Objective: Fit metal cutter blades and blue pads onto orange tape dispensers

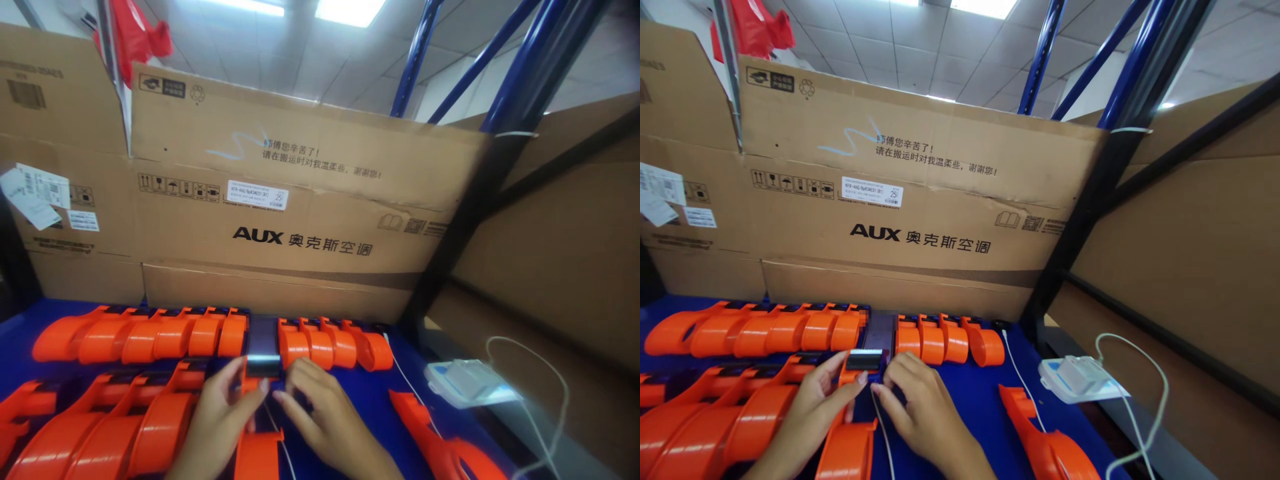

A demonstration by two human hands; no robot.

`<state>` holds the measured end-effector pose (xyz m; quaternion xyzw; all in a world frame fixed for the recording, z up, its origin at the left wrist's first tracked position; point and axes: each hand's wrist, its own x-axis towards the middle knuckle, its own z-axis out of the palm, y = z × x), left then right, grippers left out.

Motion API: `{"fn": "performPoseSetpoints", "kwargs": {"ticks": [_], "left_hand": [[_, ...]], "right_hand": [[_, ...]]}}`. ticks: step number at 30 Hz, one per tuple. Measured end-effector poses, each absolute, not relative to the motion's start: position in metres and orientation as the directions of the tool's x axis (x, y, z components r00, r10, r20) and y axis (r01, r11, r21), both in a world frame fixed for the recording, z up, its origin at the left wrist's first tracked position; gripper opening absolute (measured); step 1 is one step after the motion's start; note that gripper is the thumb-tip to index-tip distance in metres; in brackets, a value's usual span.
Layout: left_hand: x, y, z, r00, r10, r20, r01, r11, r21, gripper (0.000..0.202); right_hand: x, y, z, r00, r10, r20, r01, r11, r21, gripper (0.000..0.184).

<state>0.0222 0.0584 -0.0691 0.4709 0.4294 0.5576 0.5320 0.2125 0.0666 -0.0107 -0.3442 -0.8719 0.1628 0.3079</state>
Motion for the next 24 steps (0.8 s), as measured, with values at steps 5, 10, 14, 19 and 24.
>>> {"fn": "performPoseSetpoints", "kwargs": {"ticks": [5, 10, 14, 19, 24], "left_hand": [[0.024, 0.058, -0.063, 0.072, 0.995, 0.067, -0.299, -0.043, 0.953, 0.052], [0.022, 0.06, -0.06, 0.19, 0.982, 0.022, -0.345, 0.045, 0.938, 0.084], [0.023, 0.056, -0.057, 0.305, 0.952, 0.012, -0.406, 0.119, 0.906, 0.09], [0.032, 0.048, -0.059, 0.338, 0.941, 0.03, -0.536, 0.166, 0.828, 0.072], [0.033, 0.049, -0.06, 0.311, 0.95, 0.033, -0.541, 0.148, 0.828, 0.051]], "right_hand": [[0.22, 0.064, -0.009, -0.482, 0.737, 0.473, 0.463, 0.673, -0.577, 0.017], [0.221, 0.067, -0.011, -0.353, 0.848, 0.396, 0.258, 0.495, -0.83, 0.021], [0.212, 0.065, -0.012, -0.459, 0.862, 0.215, -0.001, 0.241, -0.971, 0.038], [0.202, 0.065, -0.02, -0.462, 0.873, 0.153, -0.181, 0.076, -0.981, 0.037], [0.198, 0.07, -0.033, -0.409, 0.892, 0.191, -0.119, 0.156, -0.981, 0.036]]}}
